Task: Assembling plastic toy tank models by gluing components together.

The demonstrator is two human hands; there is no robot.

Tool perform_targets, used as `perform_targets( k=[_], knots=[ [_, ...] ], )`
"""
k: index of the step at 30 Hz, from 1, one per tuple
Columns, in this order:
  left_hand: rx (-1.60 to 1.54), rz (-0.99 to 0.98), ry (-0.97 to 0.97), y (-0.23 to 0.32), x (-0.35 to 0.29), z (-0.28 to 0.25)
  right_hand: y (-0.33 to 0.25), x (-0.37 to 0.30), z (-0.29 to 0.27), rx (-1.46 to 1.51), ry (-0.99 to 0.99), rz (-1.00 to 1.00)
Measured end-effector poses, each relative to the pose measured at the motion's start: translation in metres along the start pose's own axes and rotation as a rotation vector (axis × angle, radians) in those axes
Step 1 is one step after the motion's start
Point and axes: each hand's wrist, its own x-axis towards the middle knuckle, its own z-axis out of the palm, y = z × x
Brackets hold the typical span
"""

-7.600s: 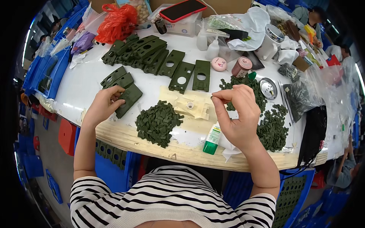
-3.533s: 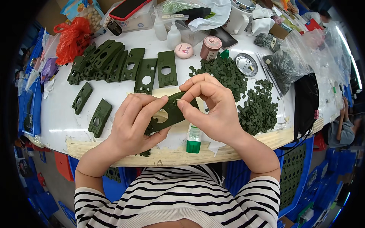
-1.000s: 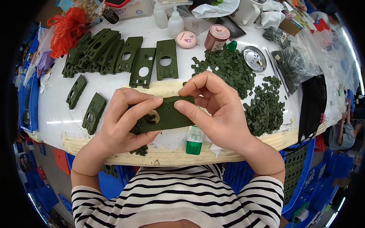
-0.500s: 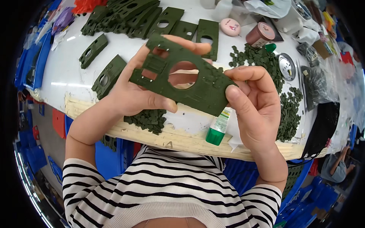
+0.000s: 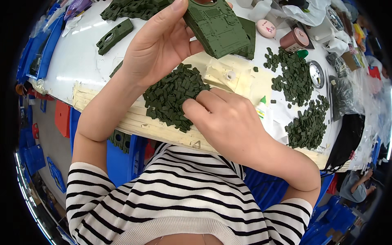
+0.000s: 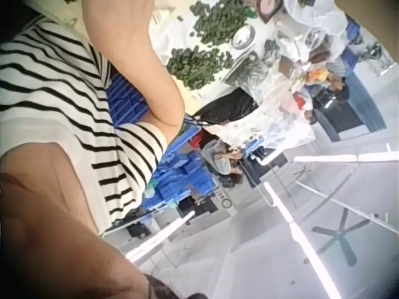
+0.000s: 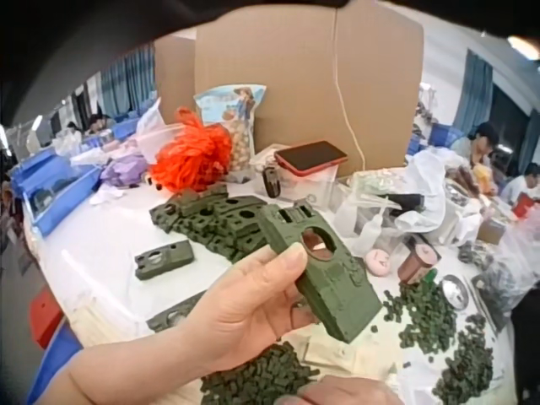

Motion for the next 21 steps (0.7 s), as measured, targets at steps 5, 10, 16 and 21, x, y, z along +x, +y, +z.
perform_targets(
  k=[5, 10, 16, 21],
  knots=[
    [0.053, 0.023, -0.002, -0.003, 0.002, -0.010, -0.001, 0.014, 0.003, 0.077, -0.140, 0.160],
    [0.044, 0.000, 0.003, -0.007, 0.003, -0.015, 0.004, 0.009, 0.011, 0.172, -0.088, 0.174],
    [0.245, -0.093, -0.022, 0.005, -0.003, -0.003, -0.004, 0.004, -0.030, 0.332, 0.031, 0.134],
    [0.186, -0.238, -0.087, -0.001, -0.011, 0.012, 0.006, -0.007, -0.088, 0.406, 0.347, 0.179]
  ],
)
